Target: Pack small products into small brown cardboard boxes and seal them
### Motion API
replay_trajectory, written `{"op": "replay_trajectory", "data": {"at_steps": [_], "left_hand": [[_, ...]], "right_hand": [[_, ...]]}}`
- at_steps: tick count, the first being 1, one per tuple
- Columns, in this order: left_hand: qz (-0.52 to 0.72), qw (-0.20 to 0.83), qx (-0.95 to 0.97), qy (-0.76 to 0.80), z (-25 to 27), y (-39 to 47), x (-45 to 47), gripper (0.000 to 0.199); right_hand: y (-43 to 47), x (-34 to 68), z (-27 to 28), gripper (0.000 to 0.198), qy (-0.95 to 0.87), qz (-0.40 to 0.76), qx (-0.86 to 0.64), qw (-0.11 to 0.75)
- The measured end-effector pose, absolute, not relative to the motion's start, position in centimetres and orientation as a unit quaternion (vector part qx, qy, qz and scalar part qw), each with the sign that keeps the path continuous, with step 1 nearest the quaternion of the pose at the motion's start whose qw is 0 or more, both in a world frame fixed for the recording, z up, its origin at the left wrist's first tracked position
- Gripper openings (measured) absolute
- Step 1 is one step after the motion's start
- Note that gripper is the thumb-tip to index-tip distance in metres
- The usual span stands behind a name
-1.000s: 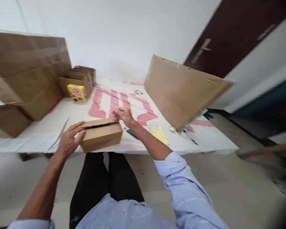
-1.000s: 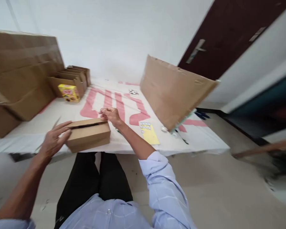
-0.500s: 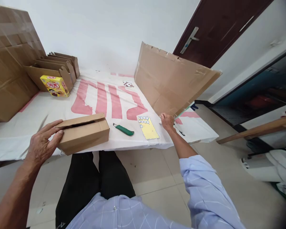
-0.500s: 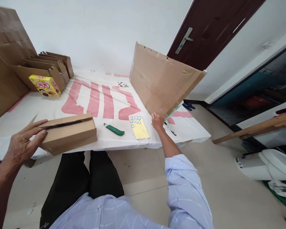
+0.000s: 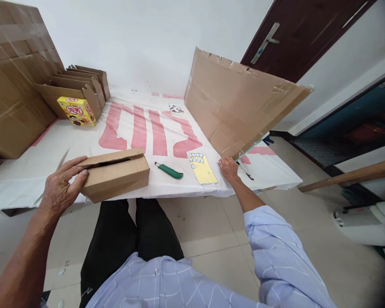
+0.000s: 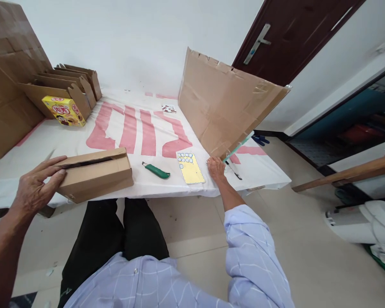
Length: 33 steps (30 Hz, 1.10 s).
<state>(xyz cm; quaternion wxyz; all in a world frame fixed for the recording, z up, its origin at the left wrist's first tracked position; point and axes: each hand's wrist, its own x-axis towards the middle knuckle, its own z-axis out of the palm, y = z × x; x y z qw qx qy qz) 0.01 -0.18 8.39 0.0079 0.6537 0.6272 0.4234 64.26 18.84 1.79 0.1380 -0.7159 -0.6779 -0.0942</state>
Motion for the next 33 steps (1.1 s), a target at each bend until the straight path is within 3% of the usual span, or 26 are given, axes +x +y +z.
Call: {"op": "replay_trajectory", "data": {"at_steps": [5,11,19,25,33], "left_hand": [[0.415,0.007,0.668,0.618,8.0,-0.1,-0.4,0.038],[0.421,0.014,0.675,0.606,8.0,0.2,-0.5,0.034],[0.417,0.039,0.679,0.603,8.7,0.5,-0.3,0.037],[0.429,0.061,0.677,0.595,8.7,0.5,-0.1,0.036],[0.451,0.114,0.653,0.597,9.1,0.3,0.1,0.041]], "right_hand": [[18.2,64.6,0.8,0.019,-0.685,-0.112,-0.706,0.140],[19.1,64.9,1.2,0.031,-0.663,-0.097,-0.722,0.176],[20.5,64.3,1.3,0.015,-0.633,-0.065,-0.741,0.215],[20.6,64.3,1.1,0.015,-0.606,-0.050,-0.773,0.182],[20.5,63.6,1.8,0.030,-0.605,-0.024,-0.780,0.158]]}}
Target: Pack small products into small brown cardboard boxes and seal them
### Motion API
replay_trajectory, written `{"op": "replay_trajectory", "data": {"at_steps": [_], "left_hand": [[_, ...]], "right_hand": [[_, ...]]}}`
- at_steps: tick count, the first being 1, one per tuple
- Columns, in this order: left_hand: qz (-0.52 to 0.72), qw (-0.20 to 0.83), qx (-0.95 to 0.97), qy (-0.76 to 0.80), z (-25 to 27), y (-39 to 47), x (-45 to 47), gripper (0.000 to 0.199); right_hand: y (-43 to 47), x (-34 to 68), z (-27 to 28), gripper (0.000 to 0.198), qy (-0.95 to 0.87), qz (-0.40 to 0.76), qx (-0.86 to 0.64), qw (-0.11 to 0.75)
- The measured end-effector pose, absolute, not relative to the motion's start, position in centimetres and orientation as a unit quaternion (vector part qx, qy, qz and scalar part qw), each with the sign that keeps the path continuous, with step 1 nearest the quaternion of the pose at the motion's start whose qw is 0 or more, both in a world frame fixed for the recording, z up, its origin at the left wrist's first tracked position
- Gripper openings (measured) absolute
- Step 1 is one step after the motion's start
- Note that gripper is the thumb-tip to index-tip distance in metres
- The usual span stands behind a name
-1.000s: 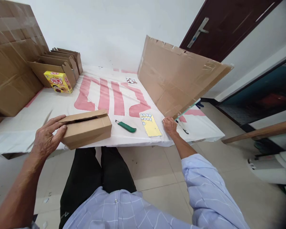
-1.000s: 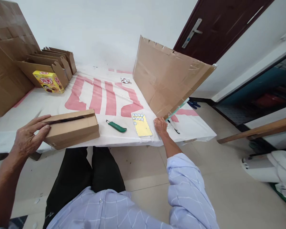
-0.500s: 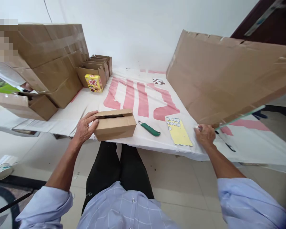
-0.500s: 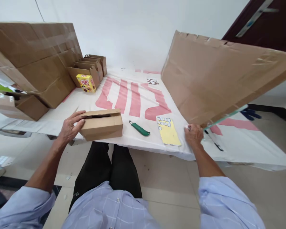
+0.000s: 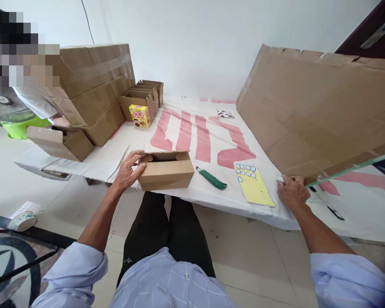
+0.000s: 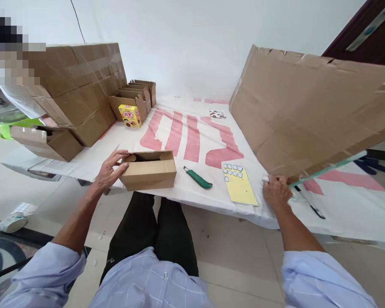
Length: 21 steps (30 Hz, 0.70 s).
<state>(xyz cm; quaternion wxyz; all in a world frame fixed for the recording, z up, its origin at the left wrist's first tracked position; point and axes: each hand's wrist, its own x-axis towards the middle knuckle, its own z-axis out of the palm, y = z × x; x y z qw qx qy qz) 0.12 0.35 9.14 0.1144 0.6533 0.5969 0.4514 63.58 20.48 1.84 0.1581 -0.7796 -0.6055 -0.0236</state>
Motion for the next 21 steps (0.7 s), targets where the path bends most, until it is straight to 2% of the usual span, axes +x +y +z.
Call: {"op": "replay_trajectory", "data": {"at_steps": [9,21], "left_hand": [[0.490,0.208,0.578,0.619,9.6,0.0,0.3,0.055],[0.475,0.206,0.575,0.633,9.5,0.0,0.0,0.051]], "right_hand": [[19.9,65.7,0.5,0.037,-0.631,-0.039,-0.754,0.177],[19.2,66.7,-1.1,0.042,-0.647,-0.071,-0.723,0.231]]}}
